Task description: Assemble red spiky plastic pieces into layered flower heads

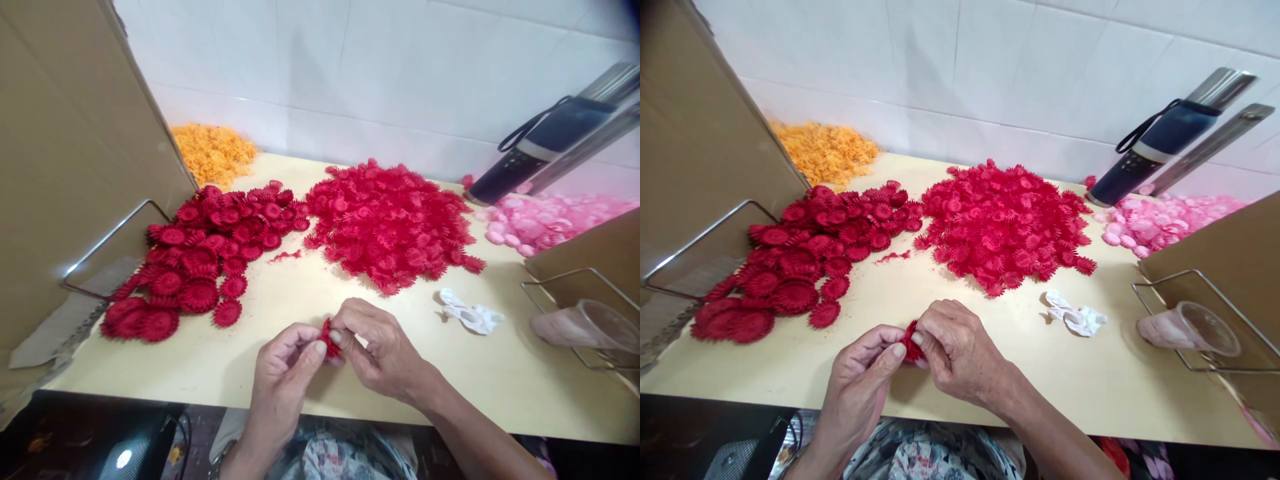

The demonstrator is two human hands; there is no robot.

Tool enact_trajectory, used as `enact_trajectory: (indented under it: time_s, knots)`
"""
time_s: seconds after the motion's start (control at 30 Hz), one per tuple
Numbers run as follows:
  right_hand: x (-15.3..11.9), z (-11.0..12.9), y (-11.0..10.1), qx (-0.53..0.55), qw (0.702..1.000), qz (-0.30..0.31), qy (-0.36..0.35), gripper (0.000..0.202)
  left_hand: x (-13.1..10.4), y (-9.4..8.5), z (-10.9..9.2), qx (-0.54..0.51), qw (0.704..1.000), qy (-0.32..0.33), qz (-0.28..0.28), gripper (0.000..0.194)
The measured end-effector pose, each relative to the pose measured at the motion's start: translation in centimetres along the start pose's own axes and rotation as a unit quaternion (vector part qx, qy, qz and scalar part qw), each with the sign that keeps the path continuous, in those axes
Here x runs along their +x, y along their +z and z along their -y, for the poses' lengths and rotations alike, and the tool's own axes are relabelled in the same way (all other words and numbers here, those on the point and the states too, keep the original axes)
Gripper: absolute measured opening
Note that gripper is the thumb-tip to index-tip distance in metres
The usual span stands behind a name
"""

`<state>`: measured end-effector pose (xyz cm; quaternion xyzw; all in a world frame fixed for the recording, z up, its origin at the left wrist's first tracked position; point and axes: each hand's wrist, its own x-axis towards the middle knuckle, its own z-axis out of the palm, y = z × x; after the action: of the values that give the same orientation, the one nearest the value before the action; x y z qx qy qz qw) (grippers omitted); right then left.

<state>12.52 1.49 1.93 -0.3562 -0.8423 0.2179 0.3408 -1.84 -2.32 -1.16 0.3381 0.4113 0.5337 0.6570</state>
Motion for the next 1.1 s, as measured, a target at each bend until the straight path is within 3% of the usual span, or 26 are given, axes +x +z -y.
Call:
enact_trajectory:
  time_s: [0.2, 0.73, 0.97, 1.1]
  knots:
    - [-0.1, 0.3, 0.2, 0.022, 1.0, 0.001, 0.008, 0.019, 0.0, 0.3, -0.1, 0.008, 0.999, 0.013, -0.036, 0.015]
    - [-0.2, 0.7, 0.4, 0.066, 0.996, -0.038, 0.042, 0.019, 0.0, 0.0, 0.3, -0.036, 0.997, 0.048, -0.053, 0.018]
    - [-0.2, 1.0, 0.0, 0.197, 0.976, 0.004, 0.09, 0.021, 0.3, 0.6, -0.9, -0.06, 0.997, 0.032, -0.037, 0.02]
    - [-0.3, 0.5, 0.0, 0.204, 0.972, 0.015, 0.117, 0.023, 0.4, 0.7, -0.9, -0.025, 0.998, 0.043, -0.032, 0.018]
